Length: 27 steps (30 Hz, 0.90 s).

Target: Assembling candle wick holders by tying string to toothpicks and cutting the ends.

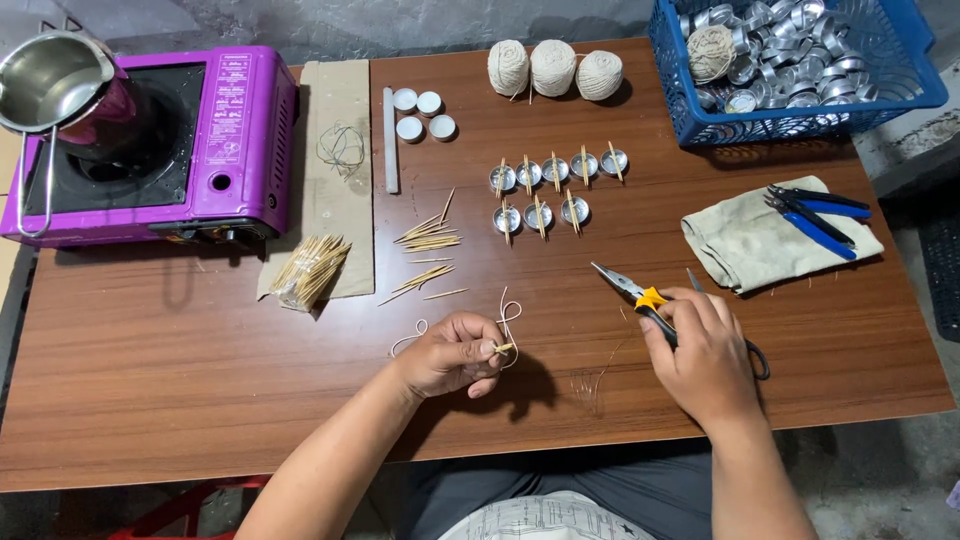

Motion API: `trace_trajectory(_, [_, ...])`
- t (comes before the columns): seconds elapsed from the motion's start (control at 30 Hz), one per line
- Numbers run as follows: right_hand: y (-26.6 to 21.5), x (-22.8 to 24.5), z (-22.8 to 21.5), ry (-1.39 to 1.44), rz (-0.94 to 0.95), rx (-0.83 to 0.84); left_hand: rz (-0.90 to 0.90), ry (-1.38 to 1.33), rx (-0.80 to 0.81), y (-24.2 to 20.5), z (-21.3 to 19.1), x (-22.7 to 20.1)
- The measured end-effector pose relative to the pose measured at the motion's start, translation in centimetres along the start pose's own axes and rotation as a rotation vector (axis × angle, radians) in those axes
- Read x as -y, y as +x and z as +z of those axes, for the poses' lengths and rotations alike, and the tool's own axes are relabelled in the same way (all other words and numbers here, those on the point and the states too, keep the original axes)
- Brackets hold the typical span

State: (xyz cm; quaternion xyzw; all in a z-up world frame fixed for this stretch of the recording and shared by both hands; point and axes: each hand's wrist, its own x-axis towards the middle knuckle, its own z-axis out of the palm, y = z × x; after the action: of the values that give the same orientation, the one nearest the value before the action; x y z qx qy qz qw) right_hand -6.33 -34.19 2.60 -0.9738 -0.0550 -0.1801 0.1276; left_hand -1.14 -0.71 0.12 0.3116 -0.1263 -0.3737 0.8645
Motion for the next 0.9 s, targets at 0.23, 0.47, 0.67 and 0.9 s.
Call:
trace_trajectory(0.23, [-0.3, -0.3, 1.6, -0.141, 0.011, -0.026, 0.054, 0.115, -0.051, 0.9, 0.4, 0.4])
trace_trajectory(0.47, [0.3, 1.1, 0.2, -0.102, 0.027, -0.034, 0.602, 1.205, -0.219, 1.5, 2.3, -0.4])
trace_trajectory(0.67, [1.5, 7.6, -1.6, 0.584, -0.103, -0.021, 0.825, 1.464, -0.156, 1.4, 3.0, 0.0])
trace_trajectory(0.9, [2.1, 10.9, -0.4, 0.918, -0.091, 0.0, 0.894, 1.52, -0.105, 1.3, 3.4, -0.2])
